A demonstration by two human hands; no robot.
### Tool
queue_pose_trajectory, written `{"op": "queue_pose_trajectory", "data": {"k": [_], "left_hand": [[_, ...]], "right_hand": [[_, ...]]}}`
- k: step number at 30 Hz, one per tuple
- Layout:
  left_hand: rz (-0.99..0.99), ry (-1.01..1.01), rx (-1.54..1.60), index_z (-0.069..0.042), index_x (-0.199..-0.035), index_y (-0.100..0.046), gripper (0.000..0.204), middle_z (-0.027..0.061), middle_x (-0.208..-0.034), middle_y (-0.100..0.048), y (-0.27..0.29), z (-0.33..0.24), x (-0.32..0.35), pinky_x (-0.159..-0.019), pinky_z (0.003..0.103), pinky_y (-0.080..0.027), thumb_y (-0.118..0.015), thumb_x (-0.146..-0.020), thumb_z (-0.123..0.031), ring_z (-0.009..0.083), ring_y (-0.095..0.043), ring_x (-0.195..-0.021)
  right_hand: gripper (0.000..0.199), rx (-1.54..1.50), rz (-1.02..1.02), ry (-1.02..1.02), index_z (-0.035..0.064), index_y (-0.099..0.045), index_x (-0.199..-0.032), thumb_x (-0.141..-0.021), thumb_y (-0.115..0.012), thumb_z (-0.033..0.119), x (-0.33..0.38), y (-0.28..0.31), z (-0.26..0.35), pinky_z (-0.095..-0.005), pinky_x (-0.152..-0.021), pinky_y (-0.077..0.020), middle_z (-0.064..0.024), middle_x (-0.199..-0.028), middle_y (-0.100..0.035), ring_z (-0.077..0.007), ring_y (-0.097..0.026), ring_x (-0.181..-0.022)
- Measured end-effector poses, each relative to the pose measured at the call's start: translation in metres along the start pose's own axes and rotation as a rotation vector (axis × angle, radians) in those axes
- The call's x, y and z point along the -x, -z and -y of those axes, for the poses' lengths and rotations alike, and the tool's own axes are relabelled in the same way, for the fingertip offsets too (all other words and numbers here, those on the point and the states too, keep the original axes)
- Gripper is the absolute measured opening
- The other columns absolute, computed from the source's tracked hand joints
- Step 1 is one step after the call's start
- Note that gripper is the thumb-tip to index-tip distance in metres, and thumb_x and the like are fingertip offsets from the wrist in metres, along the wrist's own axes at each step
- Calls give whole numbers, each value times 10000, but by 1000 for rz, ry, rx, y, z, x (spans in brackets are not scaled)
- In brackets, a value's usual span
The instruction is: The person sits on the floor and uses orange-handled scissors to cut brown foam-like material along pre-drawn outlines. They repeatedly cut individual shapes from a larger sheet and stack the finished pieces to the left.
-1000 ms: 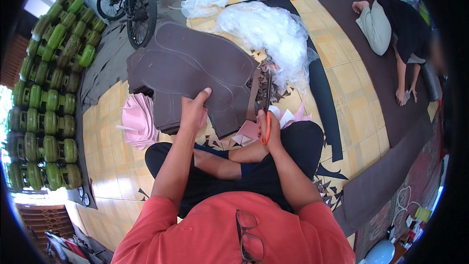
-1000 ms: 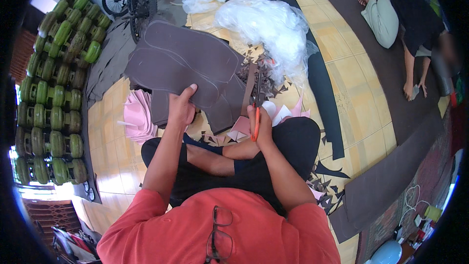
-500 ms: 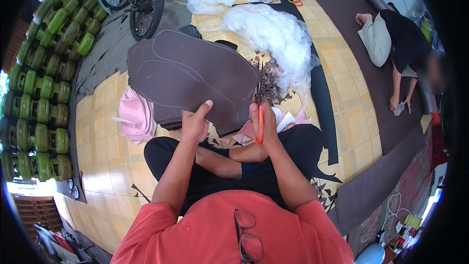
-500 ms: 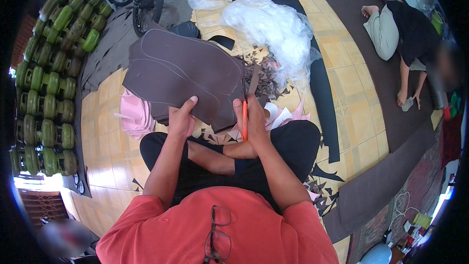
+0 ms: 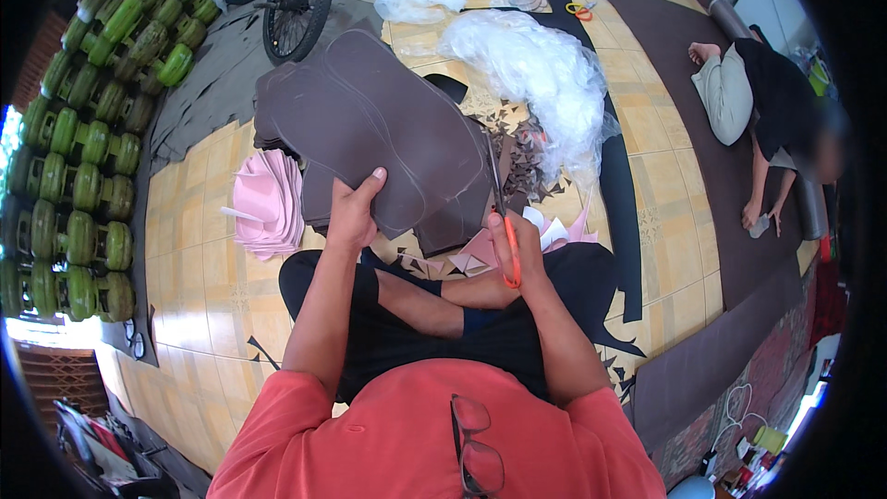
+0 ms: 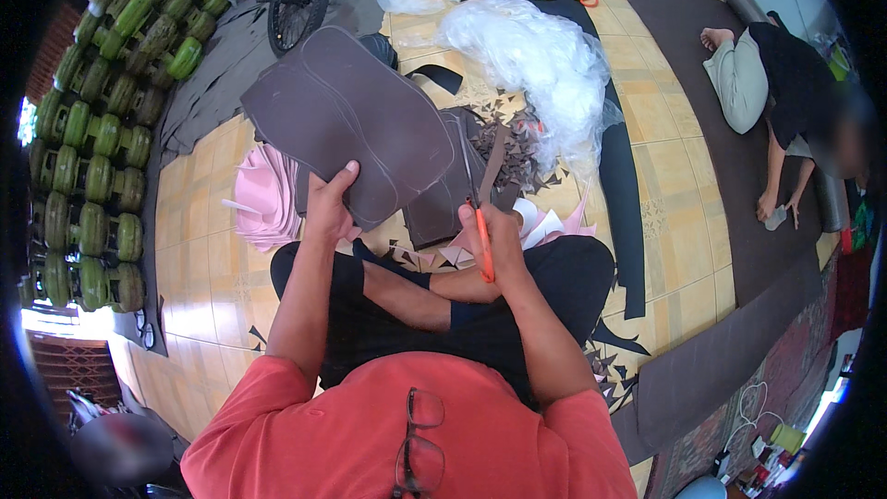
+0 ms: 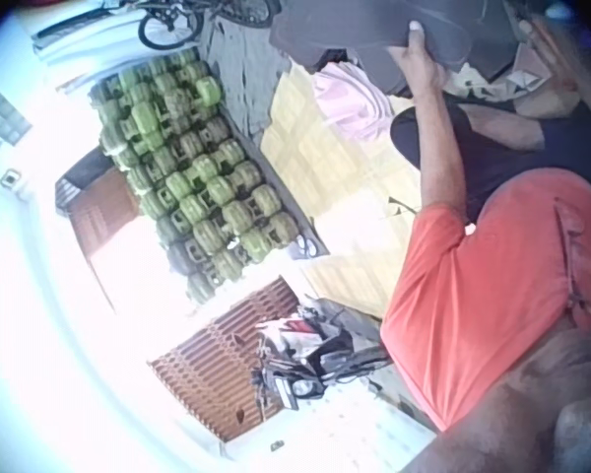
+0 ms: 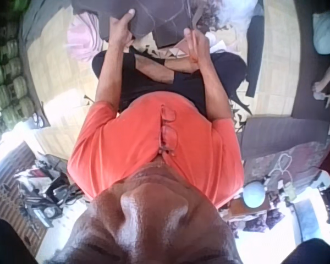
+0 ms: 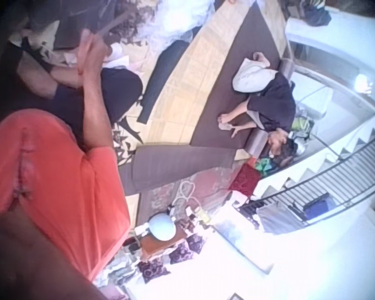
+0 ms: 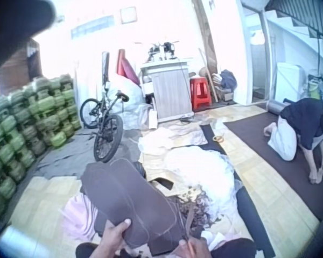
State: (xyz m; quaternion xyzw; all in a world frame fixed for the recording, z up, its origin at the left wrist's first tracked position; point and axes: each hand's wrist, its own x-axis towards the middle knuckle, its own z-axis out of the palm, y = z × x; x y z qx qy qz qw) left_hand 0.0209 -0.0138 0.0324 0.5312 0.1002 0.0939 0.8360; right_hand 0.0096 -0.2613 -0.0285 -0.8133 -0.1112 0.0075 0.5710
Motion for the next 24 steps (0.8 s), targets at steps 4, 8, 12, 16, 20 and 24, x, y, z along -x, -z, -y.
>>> {"op": "queue_pose_trajectory", "data": {"k": [4, 8, 12, 16, 20, 24], "left_hand": [[11, 71, -171, 15, -1262, -463, 487, 120, -1153, -574, 14, -6, 1, -891, 339, -473, -619, -801, -6, 221, -577, -1038], [87, 217, -301, 14, -1271, -481, 555, 108, -1149, -584, 28, -10, 10, -951, 338, -417, -650, -745, -23, 226, -551, -1072], [122, 345, -414, 7, -1277, -505, 616, 101, -1162, -593, 30, -17, 24, -996, 342, -375, -699, -698, -69, 234, -533, -1103], [170, 394, -431, -10, -1279, -523, 642, 100, -1168, -601, 32, -12, 33, -1015, 340, -356, -725, -675, -96, 233, -525, -1119], [196, 432, -414, -16, -1278, -538, 644, 92, -1183, -602, 31, -4, 38, -1026, 337, -343, -729, -668, -96, 234, -519, -1129], [206, 459, -415, -18, -1281, -545, 661, 87, -1195, -603, 30, 1, 41, -1029, 336, -338, -731, -651, -94, 232, -513, -1139]], "right_hand": [[409, -55, -53, -42, 23, -541, -794, -983, -483, 381, 3, -1, -15, -261, -484, -395, -25, -605, -516, -106, -500, -520], [370, -74, -66, -46, 22, -528, -858, -986, -487, 366, -1, 1, -23, -233, -456, -382, -4, -592, -494, -78, -486, -505], [290, -43, -116, -40, -10, -501, -872, -952, -564, 262, -10, 3, -2, -411, -566, -422, -195, -693, -552, -352, -570, -627], [296, 76, -151, 60, -21, -481, -870, -936, -582, 250, -16, 3, 5, -424, -600, -431, -219, -740, -553, -391, -566, -677], [272, 97, -190, 113, -29, -465, -871, -927, -581, 211, -20, -1, -1, -429, -605, -429, -231, -745, -540, -410, -543, -674], [249, 99, -254, 177, -26, -454, -856, -923, -574, 182, -21, -4, 1, -427, -591, -423, -225, -711, -529, -419, -528, -647]]}}
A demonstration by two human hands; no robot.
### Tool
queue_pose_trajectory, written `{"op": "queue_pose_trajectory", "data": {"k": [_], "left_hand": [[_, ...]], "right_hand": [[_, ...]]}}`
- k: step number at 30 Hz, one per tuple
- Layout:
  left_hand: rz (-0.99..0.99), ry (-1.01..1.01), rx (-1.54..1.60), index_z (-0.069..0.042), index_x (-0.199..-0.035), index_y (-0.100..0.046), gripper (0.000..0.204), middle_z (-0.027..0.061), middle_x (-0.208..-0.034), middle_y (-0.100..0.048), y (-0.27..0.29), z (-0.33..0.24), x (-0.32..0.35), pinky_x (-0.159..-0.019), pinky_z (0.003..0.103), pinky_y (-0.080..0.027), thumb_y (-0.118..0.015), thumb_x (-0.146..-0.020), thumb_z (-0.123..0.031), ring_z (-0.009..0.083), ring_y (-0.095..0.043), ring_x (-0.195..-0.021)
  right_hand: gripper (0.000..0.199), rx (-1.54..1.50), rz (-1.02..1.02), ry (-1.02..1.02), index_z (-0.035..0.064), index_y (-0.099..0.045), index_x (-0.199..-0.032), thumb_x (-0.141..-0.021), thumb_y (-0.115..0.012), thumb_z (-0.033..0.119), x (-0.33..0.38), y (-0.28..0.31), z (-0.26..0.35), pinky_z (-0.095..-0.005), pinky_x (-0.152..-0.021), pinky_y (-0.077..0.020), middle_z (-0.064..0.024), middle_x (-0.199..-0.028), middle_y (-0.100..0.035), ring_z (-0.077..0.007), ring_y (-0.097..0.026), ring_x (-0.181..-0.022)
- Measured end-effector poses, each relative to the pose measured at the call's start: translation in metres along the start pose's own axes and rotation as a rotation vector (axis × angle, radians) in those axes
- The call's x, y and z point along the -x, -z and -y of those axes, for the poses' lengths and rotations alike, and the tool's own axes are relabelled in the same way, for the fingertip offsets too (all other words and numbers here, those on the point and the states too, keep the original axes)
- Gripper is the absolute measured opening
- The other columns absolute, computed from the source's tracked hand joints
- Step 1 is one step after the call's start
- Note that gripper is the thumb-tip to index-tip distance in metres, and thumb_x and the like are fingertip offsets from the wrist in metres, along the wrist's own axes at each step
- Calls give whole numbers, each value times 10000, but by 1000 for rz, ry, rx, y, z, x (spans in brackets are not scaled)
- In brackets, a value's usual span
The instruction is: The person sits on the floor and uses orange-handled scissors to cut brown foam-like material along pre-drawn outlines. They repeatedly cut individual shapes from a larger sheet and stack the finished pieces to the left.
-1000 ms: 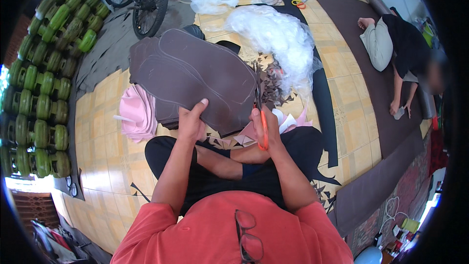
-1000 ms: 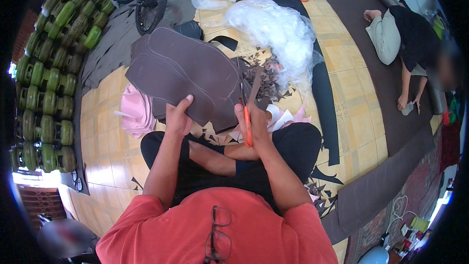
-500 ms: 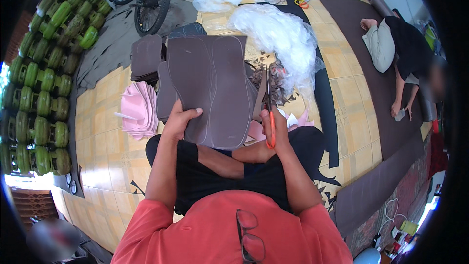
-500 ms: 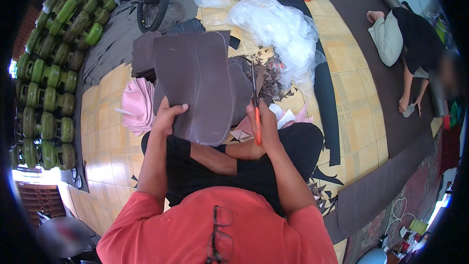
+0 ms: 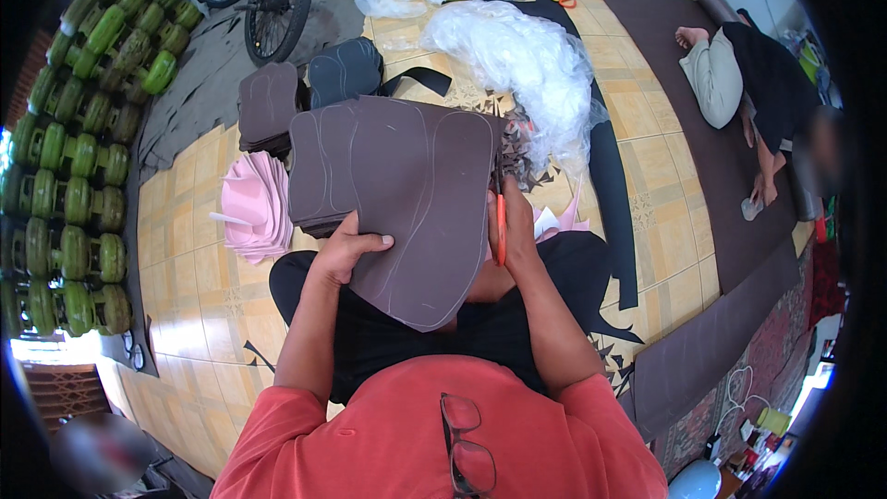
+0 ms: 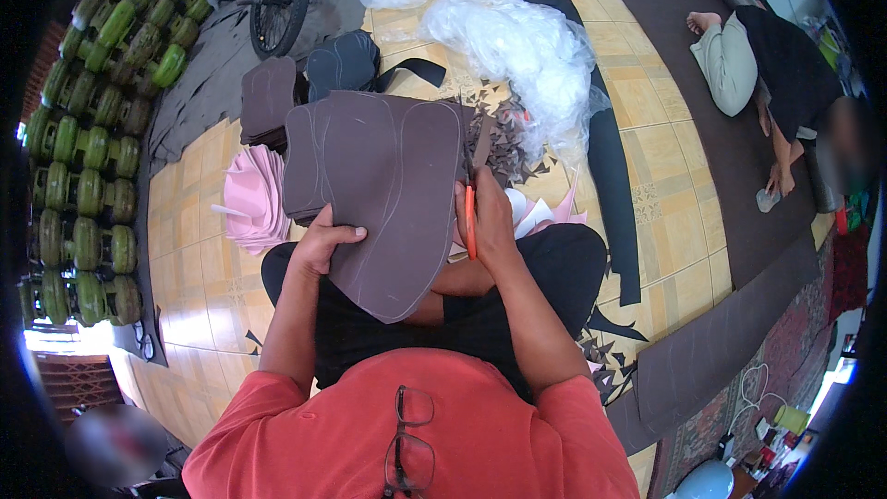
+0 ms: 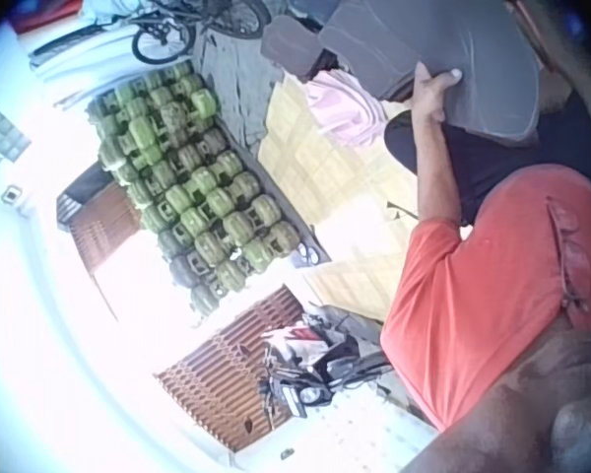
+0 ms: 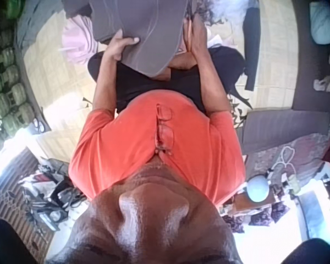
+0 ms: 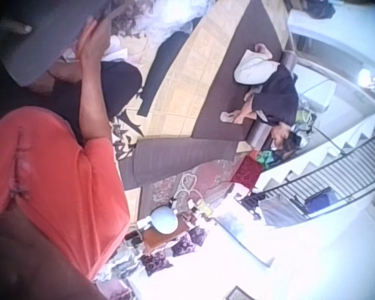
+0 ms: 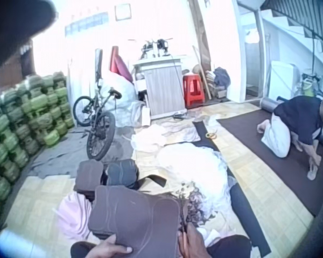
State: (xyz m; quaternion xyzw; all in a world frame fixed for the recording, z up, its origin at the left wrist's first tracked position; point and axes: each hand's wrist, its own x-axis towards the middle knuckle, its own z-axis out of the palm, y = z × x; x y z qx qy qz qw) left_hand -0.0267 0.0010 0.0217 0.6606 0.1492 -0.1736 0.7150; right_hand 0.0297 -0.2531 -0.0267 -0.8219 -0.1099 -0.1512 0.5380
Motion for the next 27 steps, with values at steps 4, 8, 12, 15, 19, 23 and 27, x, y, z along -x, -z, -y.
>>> {"op": "queue_pose_trajectory", "data": {"k": [4, 8, 12, 15, 19, 23, 27], "left_hand": [[-7, 0, 22, -9, -1276, -545, 669, 90, -1170, -617, 3, 2, 0, -1024, 332, -341, -727, -638, -95, 233, -524, -1124], [45, 9, -2, 4, -1257, -553, 644, 90, -1134, -632, 29, -7, -2, -1013, 314, -350, -719, -642, -91, 228, -543, -1092], [107, 25, -101, 12, -1255, -555, 629, 87, -1133, -632, 42, -23, -3, -1004, 302, -356, -710, -653, -84, 216, -544, -1082], [149, 67, -153, 12, -1267, -550, 639, 85, -1153, -623, 39, -26, 0, -1004, 299, -356, -712, -656, -80, 212, -536, -1104], [326, 90, -223, 15, -1296, -530, 595, 96, -1196, -611, 32, -24, 3, -1031, 293, -337, -710, -753, -149, 202, -513, -1162], [410, 97, 381, 13, -1312, -503, 562, 107, -1240, -590, 70, 34, -23, -1016, 353, -391, -633, -879, -321, 215, -537, -1147], [390, -19, 709, -23, -1353, -448, 562, 99, -1283, -544, 57, 54, -25, -1030, 438, -409, -623, -901, -307, 267, -517, -1194]], "right_hand": [[273, -46, 84, -88, -15, -500, -857, -943, -547, 240, 2, 7, 5, -380, -581, -424, -176, -670, -534, -313, -528, -605], [371, -157, 251, -182, -4, -542, -808, -959, -539, 334, 2, 25, 6, -325, -563, -407, -84, -621, -509, -156, -493, -607], [429, -185, 292, -247, 3, -546, -737, -955, -553, 372, 8, 32, -10, -292, -551, -390, -31, -592, -476, -109, -463, -599], [387, -250, 230, -349, 14, -553, -766, -951, -558, 354, 15, 31, -22, -273, -557, -397, -30, -600, -493, -104, -485, -606], [282, -919, 233, -683, 32, -561, -878, -924, -601, 307, 15, 29, -26, -257, -590, -435, -34, -689, -561, -99, -546, -666], [155, -948, 139, -572, 34, -547, -978, -859, -598, 119, 7, 20, -6, -259, -668, -501, -42, -854, -610, -108, -597, -759], [188, -1023, 37, -660, -10, -497, -990, -836, -571, 67, 20, 7, -17, -277, -595, -509, -123, -848, -624, -162, -614, -614]]}}
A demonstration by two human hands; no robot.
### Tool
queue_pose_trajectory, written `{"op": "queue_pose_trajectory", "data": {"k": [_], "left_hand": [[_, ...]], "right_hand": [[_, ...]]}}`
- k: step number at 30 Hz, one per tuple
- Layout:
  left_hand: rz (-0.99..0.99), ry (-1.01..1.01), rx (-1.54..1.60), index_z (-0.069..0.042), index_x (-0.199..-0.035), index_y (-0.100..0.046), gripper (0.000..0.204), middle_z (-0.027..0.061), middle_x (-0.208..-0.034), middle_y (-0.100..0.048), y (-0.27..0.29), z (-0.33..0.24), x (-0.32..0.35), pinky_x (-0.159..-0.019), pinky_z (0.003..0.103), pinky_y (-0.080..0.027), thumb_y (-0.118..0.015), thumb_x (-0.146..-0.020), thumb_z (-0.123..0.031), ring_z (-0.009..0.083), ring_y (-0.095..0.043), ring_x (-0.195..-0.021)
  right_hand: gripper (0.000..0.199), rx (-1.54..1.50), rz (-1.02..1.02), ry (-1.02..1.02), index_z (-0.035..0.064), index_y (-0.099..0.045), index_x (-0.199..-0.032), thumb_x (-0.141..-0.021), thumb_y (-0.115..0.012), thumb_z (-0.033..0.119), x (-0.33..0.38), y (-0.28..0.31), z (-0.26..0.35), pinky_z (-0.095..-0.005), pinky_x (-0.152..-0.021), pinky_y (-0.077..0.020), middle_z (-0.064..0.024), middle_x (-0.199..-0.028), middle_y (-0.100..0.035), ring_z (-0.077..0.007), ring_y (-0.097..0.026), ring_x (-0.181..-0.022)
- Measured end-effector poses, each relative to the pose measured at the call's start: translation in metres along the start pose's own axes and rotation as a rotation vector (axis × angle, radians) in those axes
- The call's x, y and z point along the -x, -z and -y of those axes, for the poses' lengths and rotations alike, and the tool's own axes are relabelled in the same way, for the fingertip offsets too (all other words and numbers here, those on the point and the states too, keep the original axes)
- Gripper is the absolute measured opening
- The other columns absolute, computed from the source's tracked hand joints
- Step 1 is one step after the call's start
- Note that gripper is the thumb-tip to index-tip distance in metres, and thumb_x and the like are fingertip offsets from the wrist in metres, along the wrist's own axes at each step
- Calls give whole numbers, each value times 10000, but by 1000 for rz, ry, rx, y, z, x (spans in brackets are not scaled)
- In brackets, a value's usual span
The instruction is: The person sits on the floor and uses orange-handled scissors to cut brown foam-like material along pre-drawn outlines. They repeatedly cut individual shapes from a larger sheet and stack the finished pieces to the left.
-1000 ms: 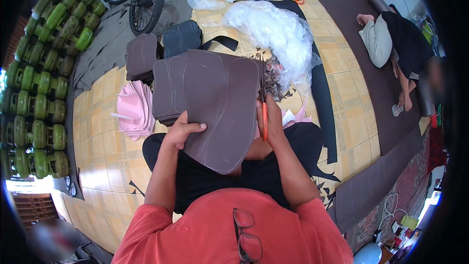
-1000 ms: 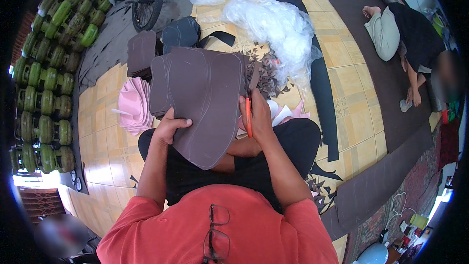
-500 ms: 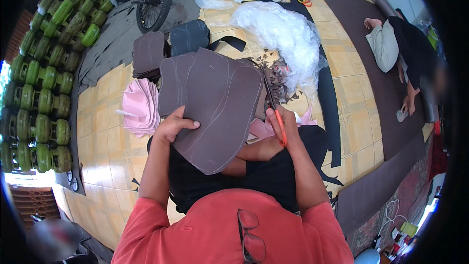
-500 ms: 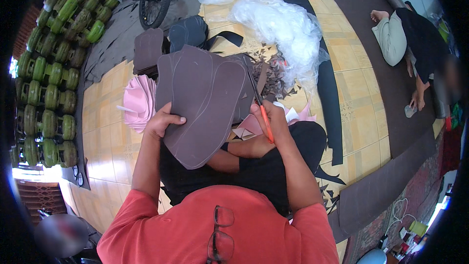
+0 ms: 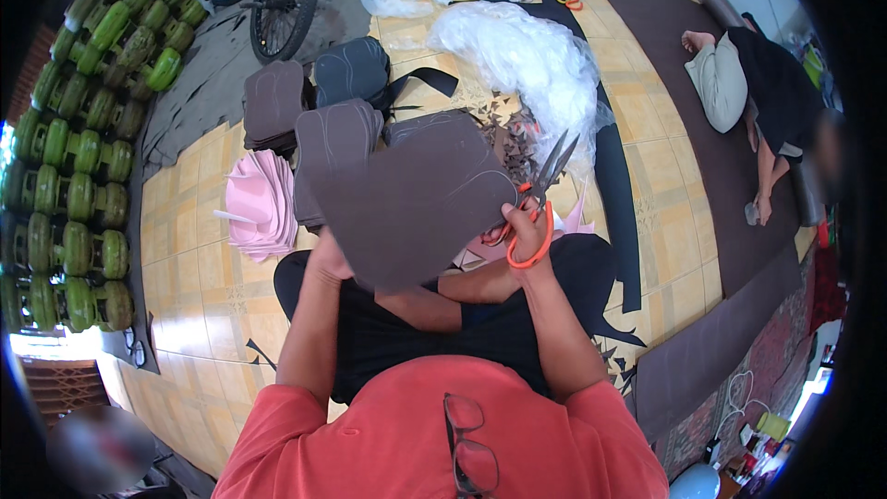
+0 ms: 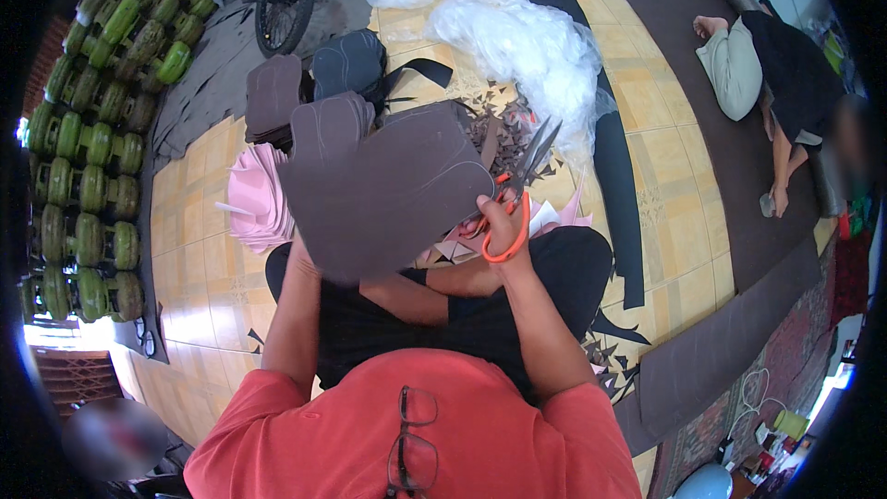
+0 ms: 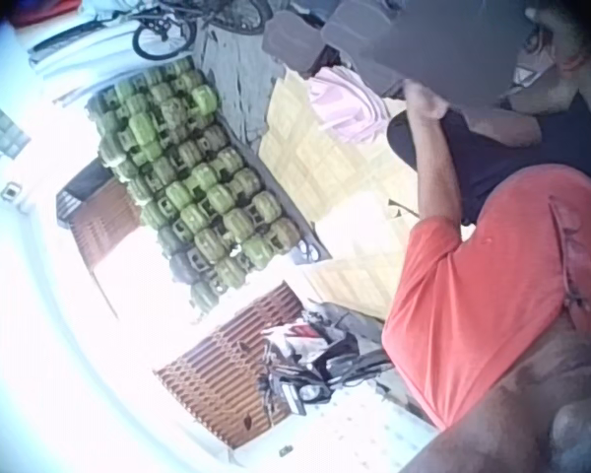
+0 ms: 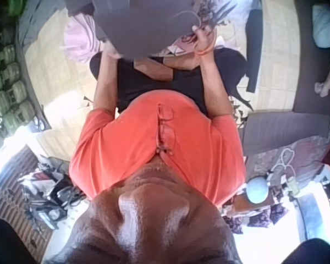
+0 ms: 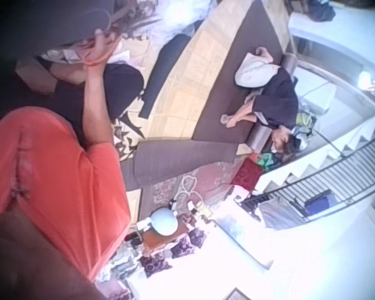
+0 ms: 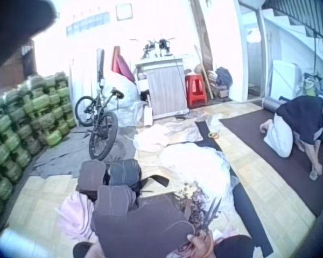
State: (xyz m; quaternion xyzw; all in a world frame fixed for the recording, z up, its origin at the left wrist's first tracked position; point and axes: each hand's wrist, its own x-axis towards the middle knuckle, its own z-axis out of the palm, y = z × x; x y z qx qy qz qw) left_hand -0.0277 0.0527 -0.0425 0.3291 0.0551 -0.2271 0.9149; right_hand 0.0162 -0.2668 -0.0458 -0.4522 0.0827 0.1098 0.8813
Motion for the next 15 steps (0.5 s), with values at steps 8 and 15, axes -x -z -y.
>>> {"op": "queue_pose_trajectory", "data": {"k": [8, 15], "left_hand": [[-507, -481, -184, -40, -1277, -443, 473, 87, -1188, -551, -93, 52, -40, -958, 405, -470, -637, -846, -13, 245, -551, -1113], [-618, -502, -246, -9, -1159, -520, 393, 93, -1017, -594, -66, -4, -18, -791, 362, -512, -608, -778, 27, 224, -609, -906]], "right_hand": [[228, 314, 168, -42, -37, -489, -1021, -889, -558, 135, 25, -29, -35, -270, -537, -492, -108, -690, -586, -166, -586, -555], [429, 482, 3, 109, -9, -512, -976, -964, -476, 418, 16, 2, -26, -241, -487, -414, -26, -680, -476, -108, -482, -538]]}}
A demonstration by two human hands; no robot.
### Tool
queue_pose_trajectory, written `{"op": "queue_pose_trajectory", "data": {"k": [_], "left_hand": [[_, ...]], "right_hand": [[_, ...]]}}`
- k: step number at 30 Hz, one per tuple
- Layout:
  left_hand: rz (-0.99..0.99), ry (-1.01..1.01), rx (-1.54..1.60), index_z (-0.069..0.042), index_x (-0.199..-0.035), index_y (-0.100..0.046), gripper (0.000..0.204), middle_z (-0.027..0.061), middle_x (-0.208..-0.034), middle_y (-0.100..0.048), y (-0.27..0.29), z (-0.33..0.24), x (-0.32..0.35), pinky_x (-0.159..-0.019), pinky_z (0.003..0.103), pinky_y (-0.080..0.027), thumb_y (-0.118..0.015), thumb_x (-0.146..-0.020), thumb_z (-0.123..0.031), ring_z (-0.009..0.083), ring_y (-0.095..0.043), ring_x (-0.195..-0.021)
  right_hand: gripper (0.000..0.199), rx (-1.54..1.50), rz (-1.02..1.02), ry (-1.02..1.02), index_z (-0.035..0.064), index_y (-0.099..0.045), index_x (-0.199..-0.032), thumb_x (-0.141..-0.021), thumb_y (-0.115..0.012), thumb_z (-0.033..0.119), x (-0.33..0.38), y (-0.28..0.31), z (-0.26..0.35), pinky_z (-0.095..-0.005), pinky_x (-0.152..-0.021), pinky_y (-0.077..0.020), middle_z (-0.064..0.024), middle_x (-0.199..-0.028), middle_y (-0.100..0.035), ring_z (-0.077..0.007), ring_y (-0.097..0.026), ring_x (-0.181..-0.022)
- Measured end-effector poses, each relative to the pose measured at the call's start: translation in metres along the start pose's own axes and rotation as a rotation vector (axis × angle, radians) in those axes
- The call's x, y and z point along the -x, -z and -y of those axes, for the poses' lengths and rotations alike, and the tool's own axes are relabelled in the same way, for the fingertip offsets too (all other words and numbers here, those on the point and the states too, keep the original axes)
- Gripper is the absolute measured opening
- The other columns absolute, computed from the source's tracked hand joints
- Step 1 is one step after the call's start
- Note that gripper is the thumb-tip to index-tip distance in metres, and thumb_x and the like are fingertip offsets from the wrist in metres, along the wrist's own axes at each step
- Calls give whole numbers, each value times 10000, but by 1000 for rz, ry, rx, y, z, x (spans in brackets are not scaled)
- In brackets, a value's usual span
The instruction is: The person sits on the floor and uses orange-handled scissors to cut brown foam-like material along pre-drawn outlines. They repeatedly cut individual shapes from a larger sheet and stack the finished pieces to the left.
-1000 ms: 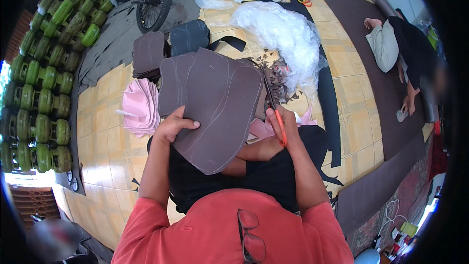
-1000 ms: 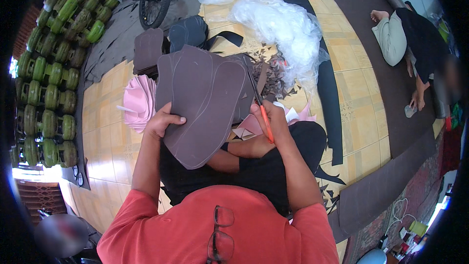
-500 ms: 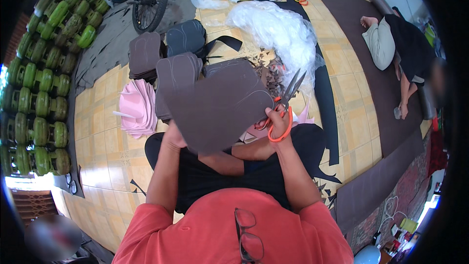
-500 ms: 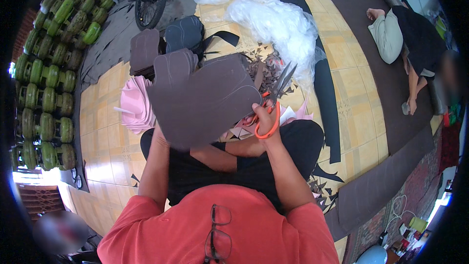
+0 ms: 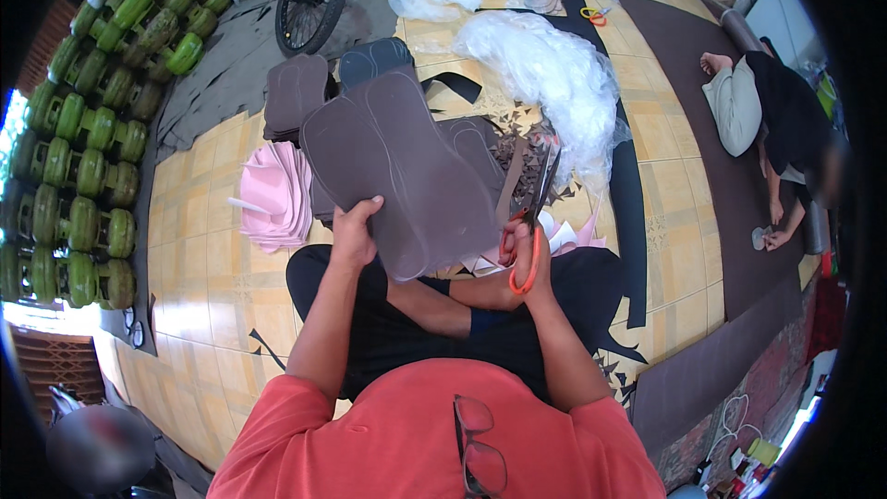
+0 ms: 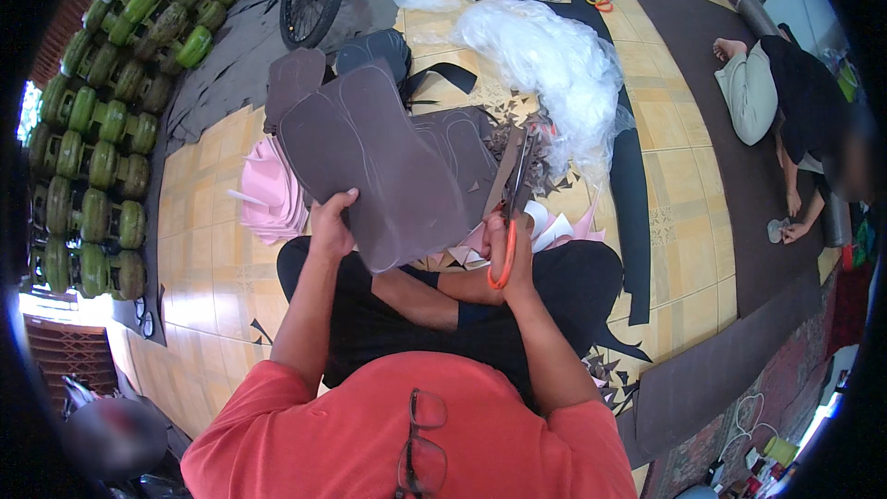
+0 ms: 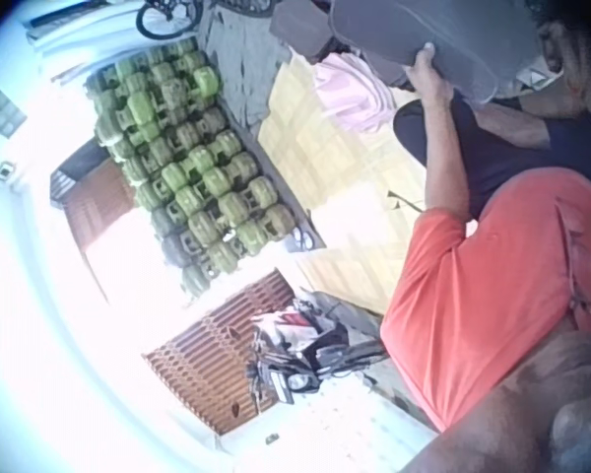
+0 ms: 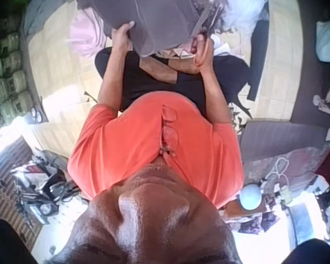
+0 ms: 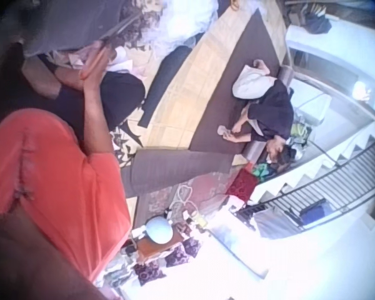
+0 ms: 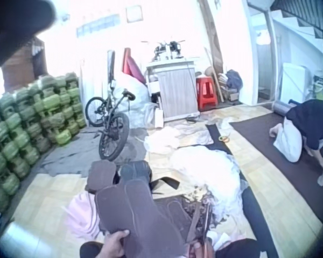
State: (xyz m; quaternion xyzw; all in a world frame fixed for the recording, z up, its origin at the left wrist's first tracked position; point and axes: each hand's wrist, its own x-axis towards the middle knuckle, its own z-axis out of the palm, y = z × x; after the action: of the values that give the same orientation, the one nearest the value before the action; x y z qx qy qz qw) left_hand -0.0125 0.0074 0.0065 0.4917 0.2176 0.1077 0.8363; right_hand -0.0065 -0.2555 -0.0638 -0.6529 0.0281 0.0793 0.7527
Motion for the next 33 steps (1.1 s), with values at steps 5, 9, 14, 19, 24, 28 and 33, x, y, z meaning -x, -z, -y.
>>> {"op": "queue_pose_trajectory", "data": {"k": [5, 9, 14, 19, 24, 28, 33], "left_hand": [[71, 119, -198, 3, -1122, -552, 408, 88, -1000, -598, 19, -8, 5, -833, 364, -483, -631, -722, -14, 222, -590, -920], [119, 225, -327, 5, -1133, -552, 433, 83, -1002, -597, 22, -5, 9, -855, 356, -466, -647, -711, -20, 218, -579, -936], [172, 281, -347, 7, -1165, -546, 477, 89, -1022, -602, 18, -3, 13, -875, 349, -459, -659, -703, -24, 217, -578, -958], [184, 300, -355, 17, -1193, -535, 512, 97, -1050, -608, 14, -2, 17, -899, 349, -455, -661, -699, -18, 224, -582, -974], [185, 318, -367, 29, -1188, -541, 512, 99, -1045, -614, 13, -2, 14, -904, 348, -454, -663, -694, -29, 229, -584, -972], [190, 307, -345, 28, -1171, -557, 492, 99, -1027, -621, 23, -9, 7, -899, 346, -459, -665, -697, -46, 230, -588, -962], [114, 291, -394, 24, -1165, -562, 481, 101, -1022, -623, 30, -27, -2, -891, 351, -470, -671, -703, -61, 232, -593, -961]], "right_hand": [[329, 181, 19, 23, 2, -536, -936, -969, -491, 327, -15, 4, 11, -276, -513, -444, -44, -650, -505, -133, -523, -551], [380, 495, 77, 243, 11, -514, -987, -983, -468, 388, -19, -2, 27, -276, -529, -442, -49, -676, -517, -127, -537, -580], [354, 561, 57, 367, -1, -501, -955, -976, -489, 351, -24, -9, 39, -355, -601, -448, -131, -693, -548, -253, -565, -630], [355, 600, 55, 420, -12, -489, -939, -968, -499, 342, -24, -8, 42, -395, -633, -440, -198, -709, -547, -348, -552, -654], [384, 539, 59, 366, -7, -501, -900, -962, -502, 372, -19, -7, 47, -376, -611, -424, -168, -673, -527, -292, -533, -630], [394, 496, 145, 285, -15, -550, -877, -944, -557, 373, -19, 3, 49, -345, -562, -416, -132, -616, -510, -199, -511, -590], [423, 563, 175, 235, -13, -574, -779, -937, -584, 379, -26, 25, 37, -337, -541, -405, -98, -590, -502, -153, -456, -572]]}}
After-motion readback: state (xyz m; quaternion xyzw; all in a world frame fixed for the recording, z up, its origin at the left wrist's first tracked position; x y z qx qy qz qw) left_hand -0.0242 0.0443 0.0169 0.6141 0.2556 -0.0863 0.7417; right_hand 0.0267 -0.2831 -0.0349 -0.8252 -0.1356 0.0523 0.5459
